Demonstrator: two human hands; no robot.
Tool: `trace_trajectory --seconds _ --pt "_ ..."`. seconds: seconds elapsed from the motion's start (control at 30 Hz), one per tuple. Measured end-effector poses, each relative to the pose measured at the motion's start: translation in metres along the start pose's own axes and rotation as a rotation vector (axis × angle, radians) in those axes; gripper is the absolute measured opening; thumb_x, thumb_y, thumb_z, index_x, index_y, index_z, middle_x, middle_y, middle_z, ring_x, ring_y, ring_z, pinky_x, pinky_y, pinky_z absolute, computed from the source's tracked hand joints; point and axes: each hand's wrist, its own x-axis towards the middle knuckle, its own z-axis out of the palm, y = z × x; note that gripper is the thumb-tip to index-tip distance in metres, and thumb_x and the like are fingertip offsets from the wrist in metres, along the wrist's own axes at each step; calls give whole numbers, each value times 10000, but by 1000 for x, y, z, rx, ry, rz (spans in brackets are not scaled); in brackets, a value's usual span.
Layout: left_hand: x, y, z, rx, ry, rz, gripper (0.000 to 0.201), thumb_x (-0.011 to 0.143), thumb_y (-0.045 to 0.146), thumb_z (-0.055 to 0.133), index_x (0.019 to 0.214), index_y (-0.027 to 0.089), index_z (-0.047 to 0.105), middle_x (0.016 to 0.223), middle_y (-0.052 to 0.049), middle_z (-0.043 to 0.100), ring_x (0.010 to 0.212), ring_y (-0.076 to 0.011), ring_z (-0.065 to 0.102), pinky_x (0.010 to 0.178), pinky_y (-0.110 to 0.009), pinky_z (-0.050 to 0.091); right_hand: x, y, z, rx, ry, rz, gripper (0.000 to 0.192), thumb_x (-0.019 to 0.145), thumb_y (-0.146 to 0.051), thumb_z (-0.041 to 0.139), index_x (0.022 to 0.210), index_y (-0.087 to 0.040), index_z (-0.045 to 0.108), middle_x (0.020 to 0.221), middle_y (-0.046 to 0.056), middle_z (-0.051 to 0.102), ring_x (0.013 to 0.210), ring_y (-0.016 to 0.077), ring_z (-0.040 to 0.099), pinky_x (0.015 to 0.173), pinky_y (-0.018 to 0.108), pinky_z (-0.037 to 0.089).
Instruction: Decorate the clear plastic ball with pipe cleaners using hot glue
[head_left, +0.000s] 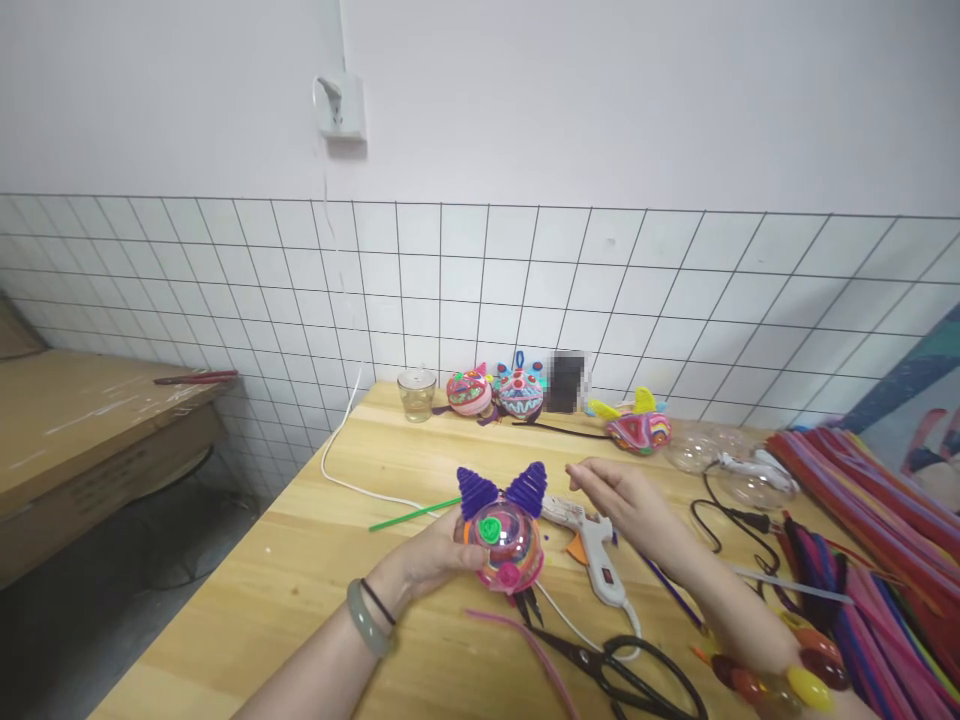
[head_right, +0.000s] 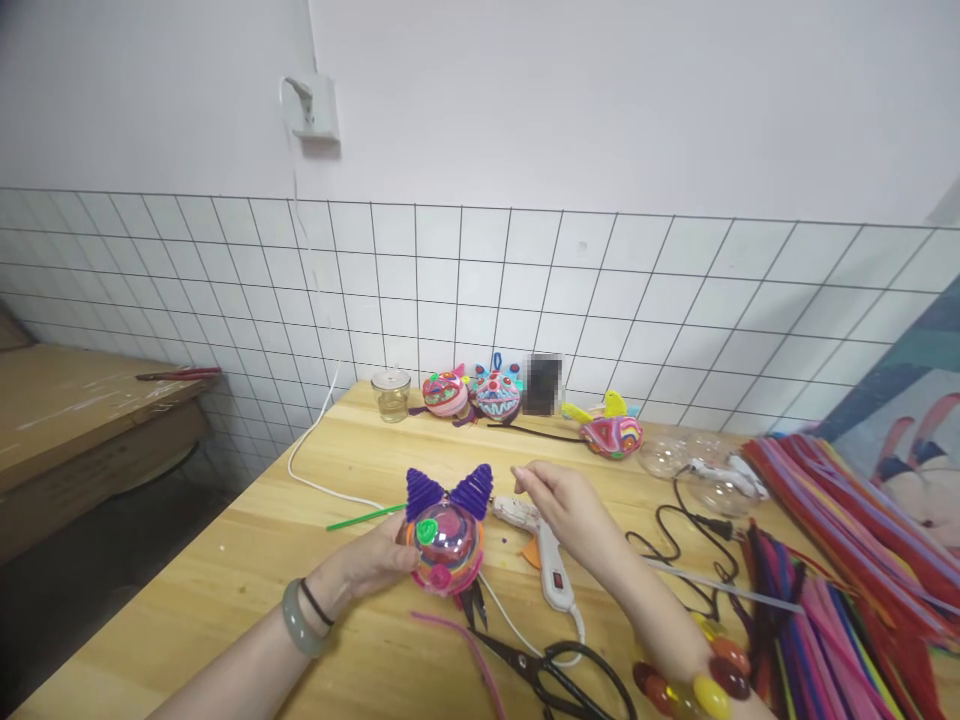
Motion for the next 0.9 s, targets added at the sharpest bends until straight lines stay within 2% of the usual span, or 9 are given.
trace_trajectory --seconds 0.07,0.13,0.23,0.33,0.43,0.53,0.7,0.8,0.9 --pt "0 0 1 2 -9 -14 707 581 383 843 1198 123 617 1179 -168 648 1067 -280 603 955 -378 414 0 3 -3 9 76 13 450 839 -614 489 676 -207 587 529 -31 463 500 141 455 488 271 388" --pt "0 -1 2 8 -22 -21 704 583 371 844 1202 128 613 1186 -166 645 1078 -283 597 960 -380 408 1 3 -1 33 95 7 434 822 -618 511 787 -204 637 614 0 561 578 166 534 543 287 448" --pt "-1 -2 3 22 -31 -21 724 577 374 847 1216 138 602 1209 -162 632 1099 -286 583 966 -377 398 2 0 11 137 -6 18 453 798 -575 581 1041 -199 652 875 52 681 755 200 618 665 315 507" --pt "-1 -3 2 47 -30 -44 729 559 378 855 1204 144 607 1195 -148 637 1084 -280 584 948 -366 402 4 -5 23 206 -125 28 365 792 -530 607 908 -191 680 807 38 686 755 197 611 696 315 499" --pt "0 -4 1 55 -26 -64 725 543 390 861 1180 144 616 1152 -138 653 1048 -271 594 925 -356 409 7 -9 26 200 -120 28 316 762 -500 635 699 -191 656 666 10 637 673 178 570 661 301 473" --pt "-1 -4 1 54 -27 -62 720 551 393 856 1179 139 613 1151 -138 649 1044 -269 591 933 -363 403 11 -10 25 218 -89 64 307 730 -486 660 652 -189 654 635 4 627 657 177 566 655 298 467" --pt "-2 -3 0 35 -27 -93 728 548 342 866 1197 150 598 1151 -128 646 1040 -254 591 939 -358 399 15 0 21 306 4 145 364 740 -540 640 739 -178 680 743 45 678 726 192 619 684 303 483" --pt "-1 -1 1 22 -20 -77 736 545 333 869 1201 143 596 1141 -134 650 1036 -254 592 937 -359 403 14 13 13 326 78 169 396 751 -572 632 736 -177 664 609 9 605 611 164 580 618 293 471" --pt "0 1 3 24 17 -36 742 529 337 875 1190 135 605 1151 -150 649 1043 -271 594 926 -368 414 8 23 5 319 97 178 452 699 -553 711 970 -192 687 683 18 655 671 190 612 623 309 486"
